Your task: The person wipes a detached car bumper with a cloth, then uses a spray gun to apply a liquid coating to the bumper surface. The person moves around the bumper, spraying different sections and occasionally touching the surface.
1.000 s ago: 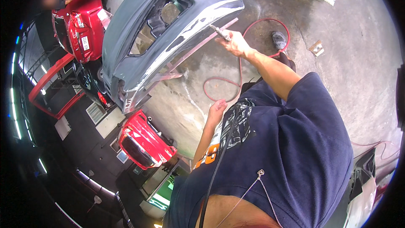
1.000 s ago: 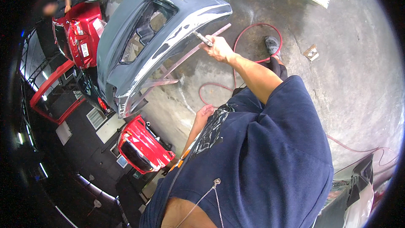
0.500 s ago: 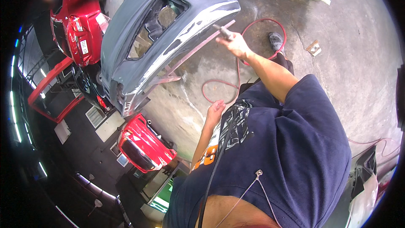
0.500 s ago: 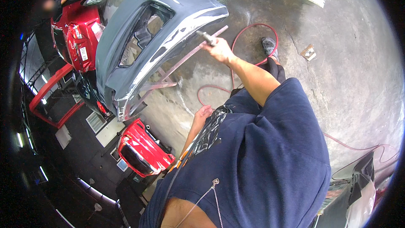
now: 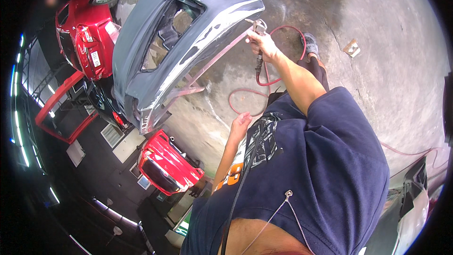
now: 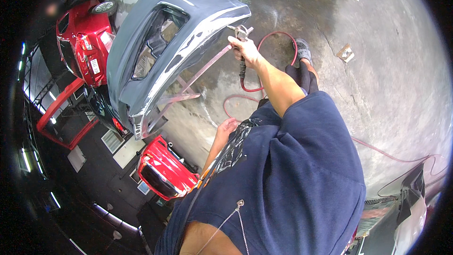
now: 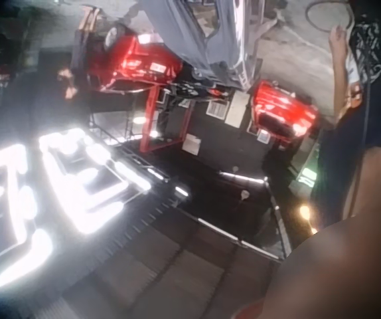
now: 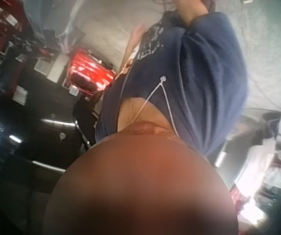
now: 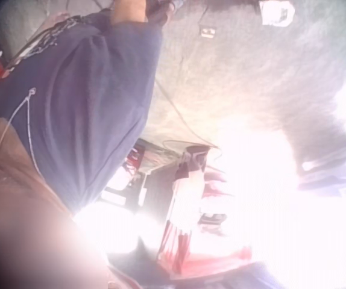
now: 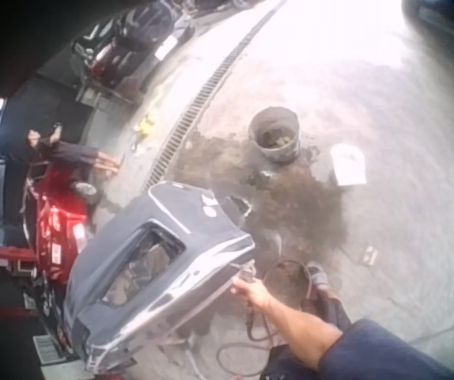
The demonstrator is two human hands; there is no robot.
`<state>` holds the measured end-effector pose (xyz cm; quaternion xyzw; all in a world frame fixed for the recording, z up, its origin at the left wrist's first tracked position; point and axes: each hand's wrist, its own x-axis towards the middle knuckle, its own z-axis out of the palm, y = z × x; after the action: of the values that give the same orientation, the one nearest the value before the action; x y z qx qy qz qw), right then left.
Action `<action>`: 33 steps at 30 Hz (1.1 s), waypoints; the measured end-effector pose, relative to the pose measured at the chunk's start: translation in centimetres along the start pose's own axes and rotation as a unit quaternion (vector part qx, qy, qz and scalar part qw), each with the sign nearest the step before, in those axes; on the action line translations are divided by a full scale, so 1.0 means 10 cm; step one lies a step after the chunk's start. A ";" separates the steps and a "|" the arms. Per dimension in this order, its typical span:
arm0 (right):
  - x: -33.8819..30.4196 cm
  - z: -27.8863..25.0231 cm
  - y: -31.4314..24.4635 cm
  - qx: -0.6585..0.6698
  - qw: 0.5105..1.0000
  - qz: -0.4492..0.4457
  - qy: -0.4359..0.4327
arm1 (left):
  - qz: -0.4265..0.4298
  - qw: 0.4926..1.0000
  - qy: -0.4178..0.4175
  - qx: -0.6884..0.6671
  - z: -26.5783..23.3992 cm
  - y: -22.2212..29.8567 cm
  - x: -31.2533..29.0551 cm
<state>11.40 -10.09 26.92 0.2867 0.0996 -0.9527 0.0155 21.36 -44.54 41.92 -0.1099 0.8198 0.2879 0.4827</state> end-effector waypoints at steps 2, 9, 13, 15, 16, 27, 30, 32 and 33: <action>0.03 0.06 0.01 0.005 1.000 0.002 -0.003 | 0.007 1.000 0.003 0.002 0.00 0.04 0.00; 0.06 0.14 -0.02 0.009 1.000 -0.012 -0.003 | 0.000 1.000 -0.005 0.026 -0.01 0.17 -0.01; 0.07 0.12 -0.06 -0.005 1.000 0.013 -0.020 | 0.000 0.999 -0.010 0.044 -0.02 0.19 0.01; 0.07 0.11 -0.08 0.002 0.999 0.027 -0.027 | 0.003 0.999 -0.008 0.038 -0.01 0.23 0.01; 0.07 0.11 -0.09 0.011 0.999 0.030 -0.026 | 0.004 1.000 -0.006 0.030 0.00 0.27 0.00; 0.02 0.04 -0.16 0.053 0.998 0.029 -0.024 | 0.425 0.775 0.252 0.394 -0.31 2.41 0.61; -0.01 -0.03 -0.16 0.037 0.998 0.037 -0.046 | 0.466 0.701 0.242 0.482 -0.30 3.14 1.03; -0.04 -0.07 -0.15 0.015 0.998 0.040 -0.050 | 0.479 0.669 0.229 0.521 -0.22 3.46 1.26; -0.05 -0.07 -0.15 0.008 0.998 0.046 -0.045 | 0.489 0.650 0.222 0.537 -0.18 3.57 1.35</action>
<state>12.11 -8.47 26.87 0.2479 0.0782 -0.9637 0.0610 -3.14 -15.36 44.09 0.5248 0.8487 -0.0413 0.0504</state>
